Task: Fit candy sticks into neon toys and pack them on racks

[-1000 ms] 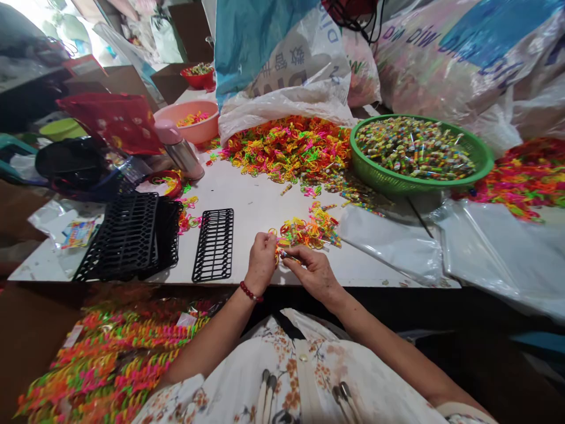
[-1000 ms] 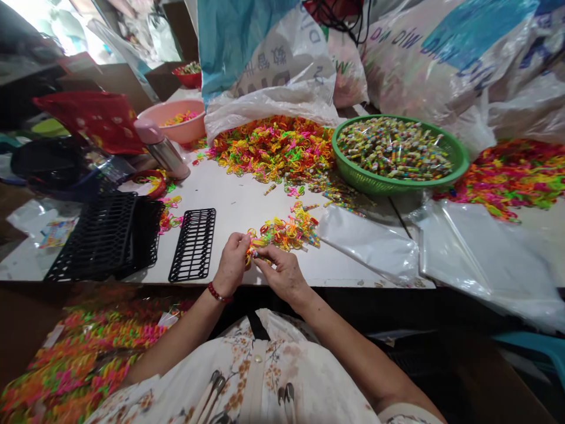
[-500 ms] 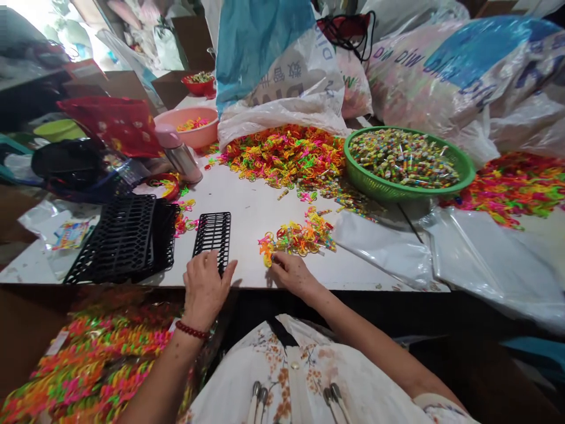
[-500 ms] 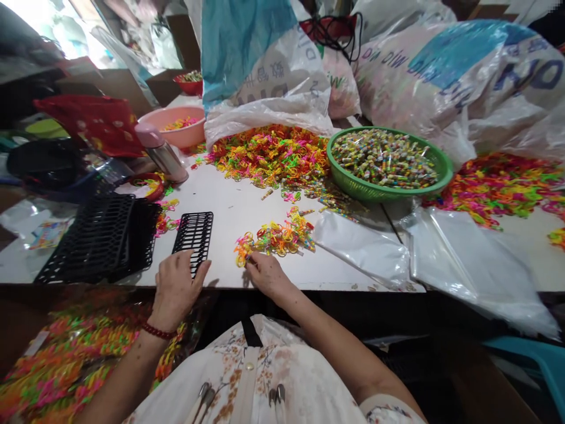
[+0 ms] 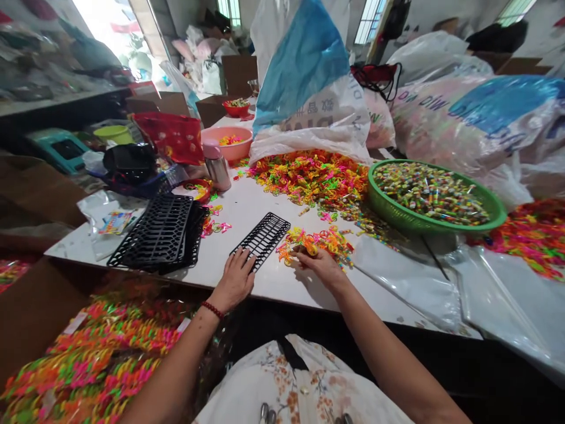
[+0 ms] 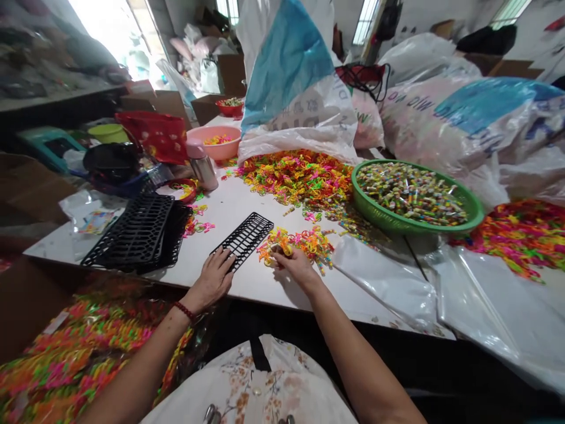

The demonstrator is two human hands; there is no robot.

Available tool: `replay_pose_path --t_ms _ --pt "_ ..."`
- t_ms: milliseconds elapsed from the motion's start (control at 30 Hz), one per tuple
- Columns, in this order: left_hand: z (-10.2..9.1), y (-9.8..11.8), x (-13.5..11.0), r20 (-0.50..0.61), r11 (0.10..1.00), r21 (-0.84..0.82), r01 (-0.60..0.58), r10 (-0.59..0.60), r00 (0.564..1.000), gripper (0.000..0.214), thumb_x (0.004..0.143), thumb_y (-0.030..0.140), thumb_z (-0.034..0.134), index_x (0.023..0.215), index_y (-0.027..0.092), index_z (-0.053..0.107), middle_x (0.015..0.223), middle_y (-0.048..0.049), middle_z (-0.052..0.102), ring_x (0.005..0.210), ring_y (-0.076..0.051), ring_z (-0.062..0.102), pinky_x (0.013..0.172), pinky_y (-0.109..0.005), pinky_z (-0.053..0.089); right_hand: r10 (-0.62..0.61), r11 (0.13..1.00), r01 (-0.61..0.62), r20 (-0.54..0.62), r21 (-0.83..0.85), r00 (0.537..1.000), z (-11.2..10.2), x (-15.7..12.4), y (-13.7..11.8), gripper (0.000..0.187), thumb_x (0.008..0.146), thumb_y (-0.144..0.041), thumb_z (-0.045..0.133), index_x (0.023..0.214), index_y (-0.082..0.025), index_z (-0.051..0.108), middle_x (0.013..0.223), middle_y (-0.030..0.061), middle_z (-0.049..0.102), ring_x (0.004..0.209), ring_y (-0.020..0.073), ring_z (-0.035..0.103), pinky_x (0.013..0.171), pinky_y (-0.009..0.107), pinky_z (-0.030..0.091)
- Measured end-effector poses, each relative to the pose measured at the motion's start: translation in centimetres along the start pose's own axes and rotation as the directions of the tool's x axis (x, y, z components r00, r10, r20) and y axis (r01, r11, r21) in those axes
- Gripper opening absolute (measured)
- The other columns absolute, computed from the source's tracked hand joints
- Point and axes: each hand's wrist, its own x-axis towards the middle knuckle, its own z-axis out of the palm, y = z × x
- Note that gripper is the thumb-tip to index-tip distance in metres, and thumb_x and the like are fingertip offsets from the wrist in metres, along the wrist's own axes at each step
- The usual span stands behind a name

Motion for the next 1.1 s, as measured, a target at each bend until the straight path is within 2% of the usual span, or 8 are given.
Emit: replay_pose_path --t_ms 133,200,300,433,600,767,967,1100 --pt "-0.3 -0.5 0.0 -0.102 0.993 -0.072 0.092 -0.099 0.990 0.057 0.089 0.041 0.052 0.138 0.014 0.043 0.149 -0.0178 0.040 0.143 -0.031 0.027 0.114 -0.052 0.025 0.008 0.999 -0.006 0.054 -0.034 0.999 2.0 -0.2 0.1 0.036 0.067 -0.049 0.075 0.076 -0.015 0.066 0.063 -0.0017 0.058 0.056 0.0108 0.051 0.058 0.026 0.045" --pt "-0.6 -0.5 -0.1 -0.175 0.971 -0.079 0.226 -0.237 0.956 0.075 0.083 0.051 0.060 0.142 0.011 0.037 0.147 -0.0222 0.040 0.141 -0.034 0.030 0.112 -0.054 0.026 -0.051 0.995 0.059 0.100 -0.081 0.994 3.5 0.3 0.5 0.032 0.070 -0.047 0.073 0.077 -0.016 0.066 0.063 -0.0020 0.058 0.058 0.0115 0.051 0.059 0.026 0.045" --pt "-0.6 -0.6 -0.1 -0.175 0.922 -0.138 0.362 -0.383 0.907 0.090 0.075 0.054 0.068 0.144 0.010 0.031 0.140 -0.0232 0.047 0.132 -0.035 0.041 0.108 -0.053 0.030 -0.149 0.969 0.170 0.126 -0.181 0.981 6.3 1.6 1.3 0.028 0.072 -0.044 0.070 0.079 -0.017 0.066 0.066 -0.0021 0.059 0.063 0.0131 0.052 0.062 0.027 0.044" --pt "-0.3 -1.0 0.0 -0.170 0.866 -0.294 0.405 -0.464 0.869 0.106 0.071 0.048 0.074 0.150 0.013 0.013 0.139 -0.0205 0.049 0.129 -0.033 0.043 0.107 -0.051 0.032 -0.183 0.918 0.227 0.161 -0.325 0.970 10.2 4.1 2.2 0.020 0.076 -0.039 0.065 0.082 -0.020 0.067 0.072 -0.0014 0.064 0.070 0.0152 0.057 0.068 0.028 0.045" --pt "-0.3 -1.4 0.2 -0.163 0.831 -0.396 0.390 -0.481 0.861 0.118 0.066 0.043 0.077 0.152 0.015 0.001 0.139 -0.0168 0.050 0.129 -0.031 0.042 0.108 -0.049 0.032 -0.246 0.841 0.312 0.200 -0.443 0.948 13.7 7.4 2.8 0.016 0.079 -0.034 0.062 0.084 -0.020 0.066 0.078 0.0001 0.067 0.072 0.0156 0.059 0.069 0.027 0.044" --pt "-0.5 -1.3 0.2 -0.140 0.796 -0.448 0.408 -0.513 0.847 0.119 0.064 0.038 0.079 0.151 0.014 0.002 0.135 -0.0166 0.052 0.126 -0.031 0.045 0.107 -0.048 0.033 -0.254 0.778 0.379 0.300 -0.502 0.919 14.8 8.8 3.1 0.013 0.082 -0.030 0.063 0.090 -0.020 0.066 0.084 0.0027 0.071 0.076 0.0172 0.062 0.071 0.026 0.044" --pt "-0.4 -1.3 0.2 -0.147 0.778 -0.471 0.416 -0.534 0.833 0.117 0.062 0.037 0.079 0.151 0.015 0.006 0.132 -0.0185 0.052 0.124 -0.033 0.048 0.106 -0.049 0.035 -0.260 0.629 0.516 0.468 -0.582 0.845 14.5 8.9 2.6 0.012 0.090 -0.023 0.054 0.087 -0.020 0.066 0.080 0.0040 0.068 0.074 0.0168 0.059 0.068 0.025 0.040" --pt "-0.4 -1.4 0.2 -0.142 0.772 -0.455 0.444 -0.555 0.819 0.112 0.062 0.034 0.078 0.150 0.013 0.012 0.128 -0.0195 0.054 0.121 -0.032 0.051 0.103 -0.048 0.039 -0.250 0.515 0.597 0.558 -0.615 0.791 15.0 9.0 2.7 0.011 0.082 -0.013 0.057 0.086 -0.017 0.066 0.086 0.0074 0.067 0.083 0.0195 0.057 0.076 0.027 0.040"
